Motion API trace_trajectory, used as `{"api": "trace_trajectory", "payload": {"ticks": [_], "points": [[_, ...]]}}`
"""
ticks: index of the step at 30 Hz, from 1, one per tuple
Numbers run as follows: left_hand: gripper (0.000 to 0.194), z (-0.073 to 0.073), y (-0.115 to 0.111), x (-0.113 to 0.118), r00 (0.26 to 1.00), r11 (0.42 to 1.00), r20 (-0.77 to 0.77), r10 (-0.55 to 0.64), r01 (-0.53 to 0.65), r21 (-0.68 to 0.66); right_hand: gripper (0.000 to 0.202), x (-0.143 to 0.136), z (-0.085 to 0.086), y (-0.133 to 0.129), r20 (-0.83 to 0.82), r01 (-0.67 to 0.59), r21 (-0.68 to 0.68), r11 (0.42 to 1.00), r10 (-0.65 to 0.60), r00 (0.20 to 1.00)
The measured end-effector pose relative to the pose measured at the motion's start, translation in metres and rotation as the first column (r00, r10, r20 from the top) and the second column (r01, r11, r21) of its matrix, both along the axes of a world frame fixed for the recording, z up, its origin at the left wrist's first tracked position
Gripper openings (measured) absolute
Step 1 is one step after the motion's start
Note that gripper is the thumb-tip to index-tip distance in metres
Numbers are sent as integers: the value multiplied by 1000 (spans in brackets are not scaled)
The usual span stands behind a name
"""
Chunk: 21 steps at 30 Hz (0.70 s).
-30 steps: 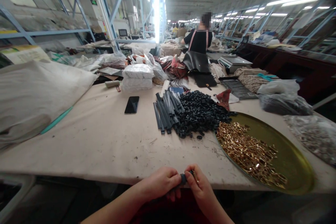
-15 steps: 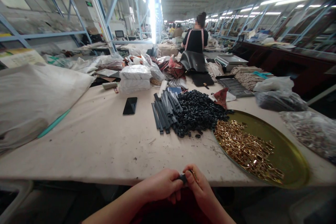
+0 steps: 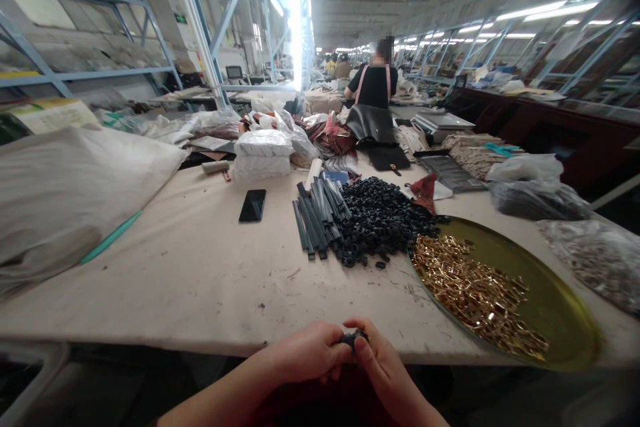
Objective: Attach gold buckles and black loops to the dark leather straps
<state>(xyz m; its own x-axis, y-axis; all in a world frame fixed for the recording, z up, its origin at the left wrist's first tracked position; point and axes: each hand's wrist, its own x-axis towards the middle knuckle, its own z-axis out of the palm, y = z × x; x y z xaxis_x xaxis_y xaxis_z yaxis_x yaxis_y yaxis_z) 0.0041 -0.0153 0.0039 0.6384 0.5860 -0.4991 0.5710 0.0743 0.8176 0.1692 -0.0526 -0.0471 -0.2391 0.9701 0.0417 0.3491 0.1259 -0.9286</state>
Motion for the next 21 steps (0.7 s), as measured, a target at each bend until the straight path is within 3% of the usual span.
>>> {"api": "trace_trajectory", "payload": {"ticks": [3, 7, 10, 13, 17, 21], "points": [[33, 0, 9, -3, 993, 979, -117, 13, 11, 203, 27, 3, -4, 12, 22, 119, 59, 991, -120, 993], [34, -7, 24, 4, 974, 892, -197, 108, -7, 453, 26, 7, -9, 36, 65, 121, 119, 985, -129, 989], [33, -14, 48, 5, 958, 845, -216, 186, -43, 534, 28, 13, -15, 55, 246, 132, 170, 977, -171, 954], [30, -18, 86, -2, 915, 764, -209, 346, -145, 629, 27, 20, -24, 69, 416, 102, 276, 956, -215, 884], [35, -22, 142, -7, 800, 647, -188, 571, -297, 702, 25, 24, -29, 74, 431, 148, 338, 929, -293, 854], [46, -26, 173, -4, 733, 628, -185, 655, -391, 673, 22, 24, -26, 71, 377, 164, 336, 928, -292, 879]]}}
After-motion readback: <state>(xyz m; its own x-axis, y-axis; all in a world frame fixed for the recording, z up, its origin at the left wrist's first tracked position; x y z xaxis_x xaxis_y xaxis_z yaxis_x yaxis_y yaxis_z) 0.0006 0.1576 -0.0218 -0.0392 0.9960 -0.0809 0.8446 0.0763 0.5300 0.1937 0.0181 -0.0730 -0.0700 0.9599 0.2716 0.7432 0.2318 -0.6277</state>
